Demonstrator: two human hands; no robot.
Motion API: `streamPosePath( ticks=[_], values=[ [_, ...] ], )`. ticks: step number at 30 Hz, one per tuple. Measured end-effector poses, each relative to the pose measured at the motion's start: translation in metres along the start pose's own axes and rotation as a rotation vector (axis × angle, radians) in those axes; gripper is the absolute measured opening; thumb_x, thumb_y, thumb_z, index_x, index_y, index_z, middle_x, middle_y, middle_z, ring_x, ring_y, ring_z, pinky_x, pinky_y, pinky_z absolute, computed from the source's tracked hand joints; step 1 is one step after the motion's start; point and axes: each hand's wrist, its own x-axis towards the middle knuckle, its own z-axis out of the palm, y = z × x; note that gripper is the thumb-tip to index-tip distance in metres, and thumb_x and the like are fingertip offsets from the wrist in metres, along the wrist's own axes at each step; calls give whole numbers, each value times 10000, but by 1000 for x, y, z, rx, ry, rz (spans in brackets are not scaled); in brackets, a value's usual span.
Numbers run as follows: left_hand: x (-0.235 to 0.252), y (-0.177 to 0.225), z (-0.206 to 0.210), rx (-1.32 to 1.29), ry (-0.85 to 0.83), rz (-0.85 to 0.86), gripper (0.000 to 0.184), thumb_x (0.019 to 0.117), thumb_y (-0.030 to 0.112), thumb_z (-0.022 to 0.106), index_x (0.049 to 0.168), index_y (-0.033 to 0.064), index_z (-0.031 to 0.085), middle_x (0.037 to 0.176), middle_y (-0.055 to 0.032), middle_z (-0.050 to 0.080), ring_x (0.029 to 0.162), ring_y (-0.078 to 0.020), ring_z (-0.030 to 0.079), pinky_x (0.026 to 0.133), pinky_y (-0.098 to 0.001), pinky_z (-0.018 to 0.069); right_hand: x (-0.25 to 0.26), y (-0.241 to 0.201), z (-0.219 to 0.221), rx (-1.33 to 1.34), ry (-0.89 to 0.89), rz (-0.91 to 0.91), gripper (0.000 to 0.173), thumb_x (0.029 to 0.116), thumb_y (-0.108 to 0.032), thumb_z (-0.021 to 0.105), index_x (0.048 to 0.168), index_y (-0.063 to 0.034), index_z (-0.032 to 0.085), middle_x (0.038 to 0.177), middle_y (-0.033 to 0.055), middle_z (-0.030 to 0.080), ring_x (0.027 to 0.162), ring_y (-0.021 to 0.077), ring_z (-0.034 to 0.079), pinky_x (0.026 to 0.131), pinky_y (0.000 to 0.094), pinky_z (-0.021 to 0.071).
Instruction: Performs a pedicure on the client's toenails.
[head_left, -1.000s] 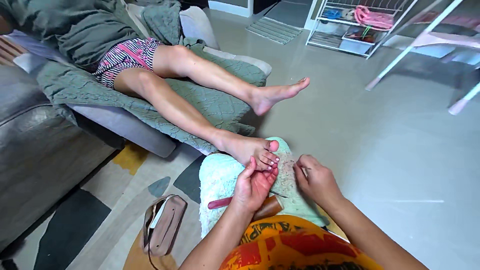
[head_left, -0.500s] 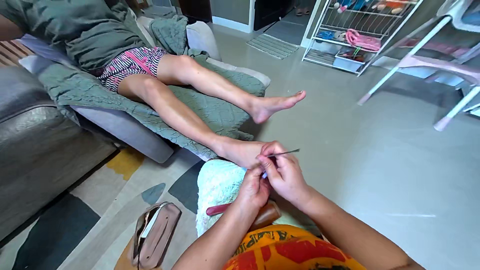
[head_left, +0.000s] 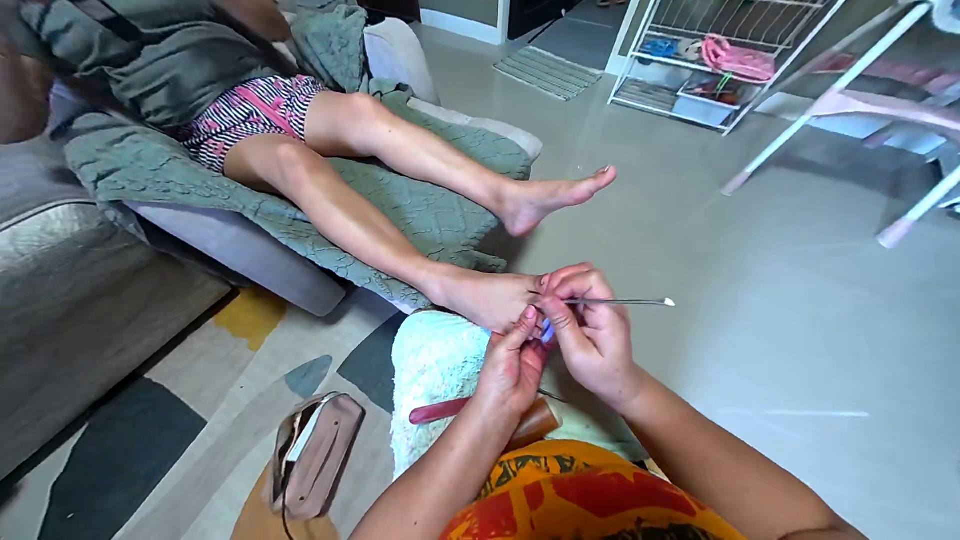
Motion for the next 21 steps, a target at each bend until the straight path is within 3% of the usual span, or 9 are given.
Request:
streamPosePath(
  ticks=[3, 5, 7, 10, 13, 15, 16, 18, 21],
  values=[
    [1, 0, -7, 44, -41, 1, 64, 995, 11, 578, 1056, 25, 592, 870, -108, 690, 775, -170, 698, 742, -319, 605, -13, 9, -16, 207, -189, 126, 88, 1032, -134, 583, 982, -62, 592, 971, 25, 642, 960, 104, 645, 877, 298, 561],
    [1, 3, -8, 45, -67, -35, 51, 1025, 61, 564, 1020, 27, 602, 872, -105, 673, 808, -185, 689, 809, -344, 599, -19, 14, -40, 318, -363, 229, 70, 1035, -142, 580, 1008, -78, 591, 979, 4, 660, 926, 61, 647, 835, 252, 562],
    [2, 5, -8, 19, -74, -65, 153, 1049, 109, 527, 948, 40, 619, 838, -93, 657, 802, -188, 677, 834, -349, 590, -32, 26, -66, 316, -522, 334, 113, 1019, -182, 616, 988, -73, 610, 938, -6, 654, 796, 12, 601, 684, 180, 511],
    [1, 1, -8, -103, -96, -103, 365, 1110, 264, 392, 957, 35, 631, 912, -129, 699, 893, -237, 712, 884, -377, 588, -57, 44, -94, 64, -697, 563, 184, 975, -231, 662, 959, -49, 639, 809, -7, 636, 649, 16, 552, 581, 189, 463],
    [0, -2, -6, -266, -195, -145, 514, 1100, 428, 346, 1086, 5, 637, 1125, -201, 710, 1087, -304, 703, 988, -412, 557, -66, 46, -102, -296, -633, 600, 166, 952, -212, 649, 946, -46, 652, 784, 38, 645, 656, 88, 601, 597, 254, 510],
    [0, -3, -3, -331, -225, -141, 406, 1096, 322, 424, 1064, -10, 655, 1163, -223, 707, 1124, -314, 699, 1003, -406, 555, -57, 39, -98, -489, -452, 474, 151, 947, -166, 619, 945, -20, 658, 810, 81, 670, 677, 153, 646, 607, 329, 554],
    [1, -2, -1, -343, -221, -140, 326, 1087, 237, 462, 1006, -8, 662, 1145, -224, 712, 1108, -309, 707, 988, -394, 566, -48, 33, -94, -488, -330, 413, 142, 948, -161, 613, 941, -28, 661, 832, 63, 682, 677, 125, 644, 601, 298, 554],
    [2, -1, 2, -337, -212, -147, 229, 1049, 103, 504, 917, 3, 662, 1088, -204, 721, 1052, -278, 722, 944, -363, 585, -24, 16, -80, -167, -123, 305, 68, 957, -131, 643, 960, -64, 656, 909, 8, 703, 670, 32, 627, 570, 179, 536],
    [2, 0, -2, -243, -216, -145, 189, 1028, 73, 527, 941, 15, 684, 955, -141, 726, 923, -217, 730, 876, -330, 600, 5, -15, -49, 371, -200, 191, 43, 1001, -156, 661, 1039, -134, 655, 1007, -21, 701, 820, 39, 667, 727, 207, 582]
  ],
)
